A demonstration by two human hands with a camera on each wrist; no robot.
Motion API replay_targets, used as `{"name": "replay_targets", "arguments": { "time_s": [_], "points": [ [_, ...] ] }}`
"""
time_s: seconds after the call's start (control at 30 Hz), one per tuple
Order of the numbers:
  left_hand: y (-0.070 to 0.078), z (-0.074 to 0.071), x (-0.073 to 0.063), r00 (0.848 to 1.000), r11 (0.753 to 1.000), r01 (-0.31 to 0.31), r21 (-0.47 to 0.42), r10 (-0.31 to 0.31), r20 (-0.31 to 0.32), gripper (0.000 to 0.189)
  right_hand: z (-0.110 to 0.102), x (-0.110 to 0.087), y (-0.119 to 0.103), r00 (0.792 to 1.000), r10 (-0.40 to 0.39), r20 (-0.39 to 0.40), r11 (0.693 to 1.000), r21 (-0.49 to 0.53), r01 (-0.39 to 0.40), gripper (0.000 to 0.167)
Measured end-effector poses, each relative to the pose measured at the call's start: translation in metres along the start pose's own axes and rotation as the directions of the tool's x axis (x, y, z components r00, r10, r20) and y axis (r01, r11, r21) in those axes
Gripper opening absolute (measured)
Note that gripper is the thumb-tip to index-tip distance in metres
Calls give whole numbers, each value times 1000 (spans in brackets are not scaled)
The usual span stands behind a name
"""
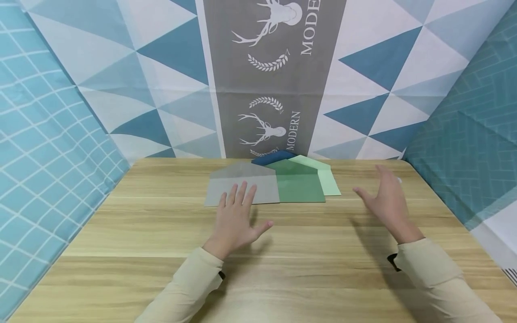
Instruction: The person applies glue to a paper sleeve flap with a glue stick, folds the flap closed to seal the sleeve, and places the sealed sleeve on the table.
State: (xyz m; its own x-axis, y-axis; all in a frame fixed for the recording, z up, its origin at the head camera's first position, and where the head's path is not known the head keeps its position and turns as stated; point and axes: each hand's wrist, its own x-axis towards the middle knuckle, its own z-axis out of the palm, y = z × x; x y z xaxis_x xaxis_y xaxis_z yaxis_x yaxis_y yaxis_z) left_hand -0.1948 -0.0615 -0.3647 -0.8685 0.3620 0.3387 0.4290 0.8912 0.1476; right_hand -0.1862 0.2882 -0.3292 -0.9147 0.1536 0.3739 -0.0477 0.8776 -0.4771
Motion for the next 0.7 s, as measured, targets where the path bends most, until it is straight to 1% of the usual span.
{"name": "replay_targets", "arguments": {
  "time_s": [0.07, 0.1, 0.23, 0.33, 0.47, 0.57, 0.63, 0.7],
  "points": [
    [1, -1, 0, 1000, 1000, -3, -1, 3, -4, 93, -7, 3, 7, 999, 23, -39, 1000, 8, -23, 83],
    [1, -2, 0, 1000, 1000, -4, -2, 4, -4, 93, -10, 5, 11, 998, 41, -45, 999, 16, -41, 84],
    [2, -5, -1, 1000, 1000, -6, 3, 6, -7, 94, -21, 14, 30, 993, 116, -34, 993, 13, -116, 87],
    [1, -7, -2, 1000, 1000, -1, 13, 1, -5, 94, -28, 19, 43, 982, 190, 11, 982, -8, -190, 89],
    [-1, -8, -3, 1000, 1000, 0, 25, 0, -10, 94, -31, 21, 57, 958, 266, 109, 964, 0, -267, 90],
    [-2, -9, -3, 1000, 999, 0, 36, 0, -11, 94, -29, 21, 68, 941, 286, 181, 955, 31, -296, 87],
    [-2, -10, -3, 1000, 999, 1, 38, -1, -5, 94, -27, 22, 74, 932, 294, 213, 948, 58, -312, 83],
    [-2, -10, -4, 1000, 999, 0, 39, 0, 0, 95, -25, 23, 80, 926, 300, 229, 944, 71, -323, 78]
  ]
}}
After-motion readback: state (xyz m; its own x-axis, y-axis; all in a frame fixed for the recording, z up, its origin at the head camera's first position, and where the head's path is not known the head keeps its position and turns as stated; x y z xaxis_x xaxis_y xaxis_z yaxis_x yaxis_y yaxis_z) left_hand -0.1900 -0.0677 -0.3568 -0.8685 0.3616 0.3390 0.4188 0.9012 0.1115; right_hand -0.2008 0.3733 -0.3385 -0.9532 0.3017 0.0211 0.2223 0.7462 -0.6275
